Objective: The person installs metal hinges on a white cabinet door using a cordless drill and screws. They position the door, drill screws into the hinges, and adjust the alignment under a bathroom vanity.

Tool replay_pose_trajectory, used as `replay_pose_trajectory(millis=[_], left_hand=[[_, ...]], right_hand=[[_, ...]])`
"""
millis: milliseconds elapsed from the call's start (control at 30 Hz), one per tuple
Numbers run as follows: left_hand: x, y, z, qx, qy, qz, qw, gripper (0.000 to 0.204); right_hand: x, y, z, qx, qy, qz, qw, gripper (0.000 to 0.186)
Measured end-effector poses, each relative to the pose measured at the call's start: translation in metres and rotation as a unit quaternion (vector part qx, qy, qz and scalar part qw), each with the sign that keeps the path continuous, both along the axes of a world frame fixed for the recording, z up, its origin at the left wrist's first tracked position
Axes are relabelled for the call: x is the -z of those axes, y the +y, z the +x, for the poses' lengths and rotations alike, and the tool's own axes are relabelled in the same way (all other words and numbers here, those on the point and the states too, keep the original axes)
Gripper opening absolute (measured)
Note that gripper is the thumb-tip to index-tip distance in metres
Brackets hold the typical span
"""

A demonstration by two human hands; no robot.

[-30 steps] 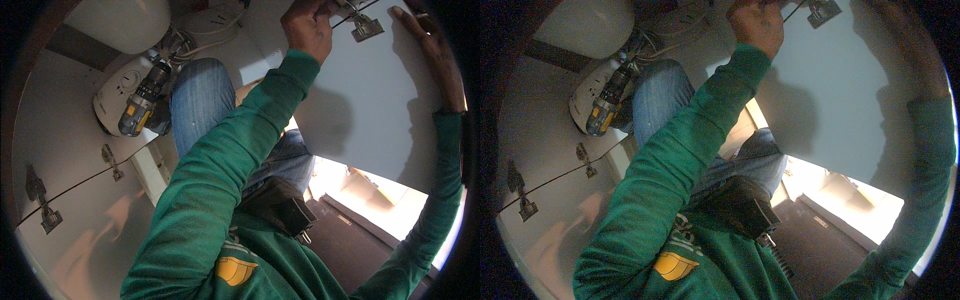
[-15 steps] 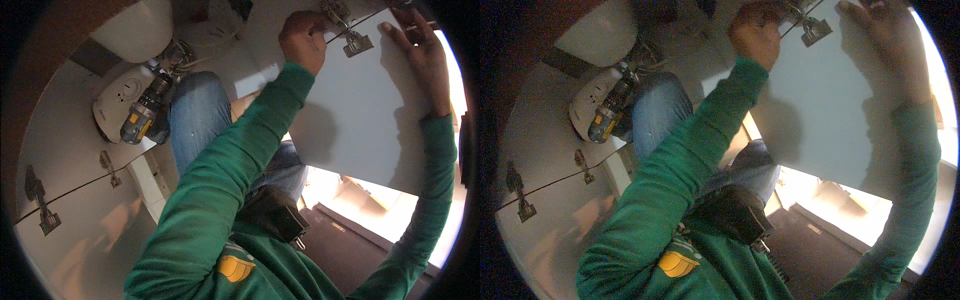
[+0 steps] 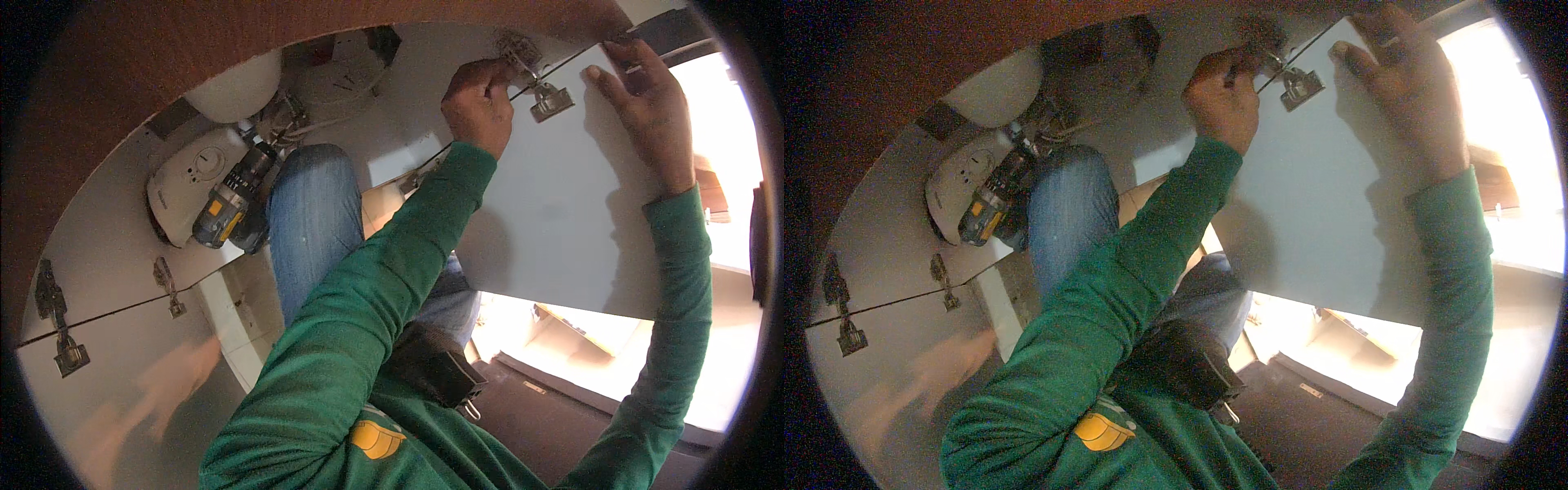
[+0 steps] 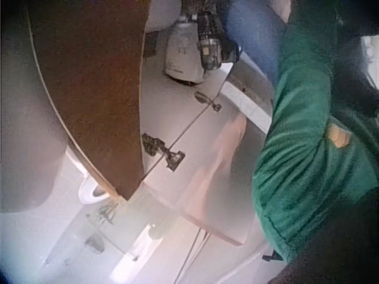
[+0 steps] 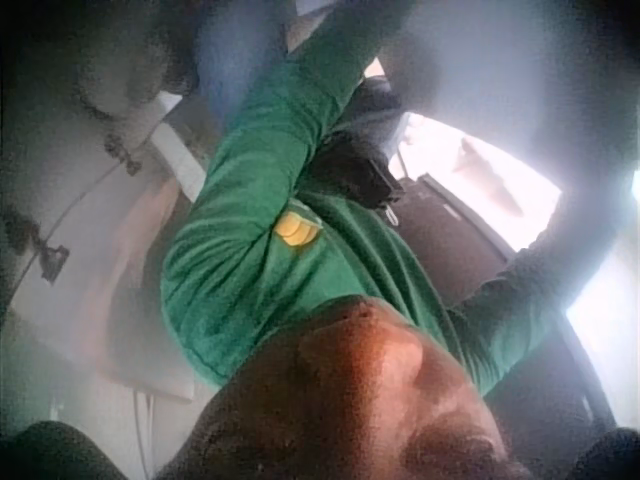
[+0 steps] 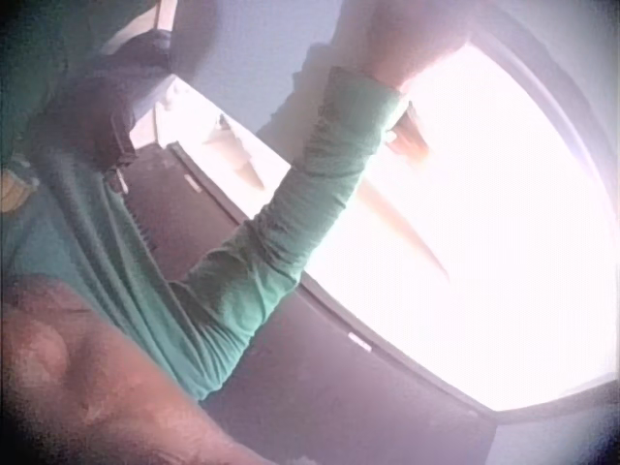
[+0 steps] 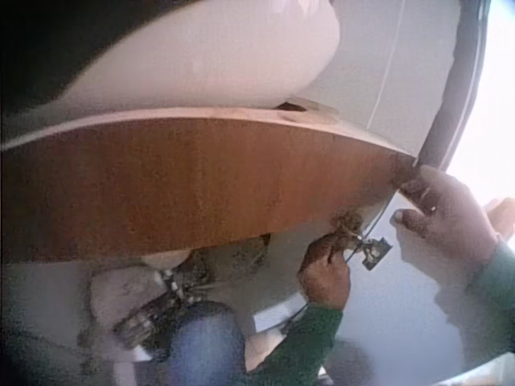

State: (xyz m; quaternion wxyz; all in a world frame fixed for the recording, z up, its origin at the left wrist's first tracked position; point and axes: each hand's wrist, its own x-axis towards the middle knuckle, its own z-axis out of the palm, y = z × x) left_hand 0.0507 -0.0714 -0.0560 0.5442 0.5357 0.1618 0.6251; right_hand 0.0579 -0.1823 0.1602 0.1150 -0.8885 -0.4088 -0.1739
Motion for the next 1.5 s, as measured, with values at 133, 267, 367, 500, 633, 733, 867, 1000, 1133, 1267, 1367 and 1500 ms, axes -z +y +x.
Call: replay_pose_trajectory(millis=[133,267,367,500,633,733,867,1000,1133,1267,1367,1500], left_hand=[[0.004,0.001,0.003,-0.03,0.033,0.044,0.998,0.019],[0.001,0.0,0.0,-0.029,0.034,0.036,0.998,0.019],[0.011,0.011,0.004,-0.034,0.016,0.107,0.994,0.019],[0.019,0.03,0.004,0.037,0.024,0.147,0.988,0.017],[0.024,0.058,0.008,-0.008,0.037,0.29,0.956,0.016],[0.022,0.066,0.006,0.004,0.047,0.297,0.954,0.012],[0.005,0.05,-0.009,0.063,0.074,0.203,0.974,0.009],[0.009,0.036,-0.012,0.063,0.019,0.159,0.985,0.01],[0.002,0.024,-0.015,0.07,-0.036,0.1,0.992,0.013],[0.011,0.028,-0.007,0.087,-0.046,0.111,0.989,0.018],[0.011,0.029,-0.008,0.074,-0.032,0.127,0.989,0.021],[0.007,0.025,-0.008,0.071,-0.038,0.117,0.99,0.021]], right_hand=[[0.0,0.0,0.005,-0.061,-0.096,-0.01,0.993,0.046],[-0.002,0.003,-0.008,-0.006,-0.066,-0.038,0.997,0.046],[-0.004,0.002,-0.005,-0.051,-0.111,-0.048,0.991,0.047],[0.004,0.0,0.004,-0.163,-0.126,0.005,0.979,0.046],[0.005,0.024,-0.044,-0.048,-0.094,0.038,0.994,0.048],[0.003,0.016,-0.038,-0.124,-0.029,0.051,0.991,0.049],[-0.017,0.01,-0.053,-0.08,0.061,0.042,0.994,0.047],[-0.007,0.016,-0.065,-0.056,-0.032,0.018,0.998,0.045],[-0.002,0.022,-0.057,0.013,-0.011,0.037,0.999,0.041],[-0.024,0.026,-0.076,0.06,0.05,0.018,0.997,0.04],[-0.004,0.022,-0.071,0.026,-0.034,0.031,0.999,0.041],[-0.002,0.02,-0.065,0.014,-0.056,0.031,0.998,0.043]])
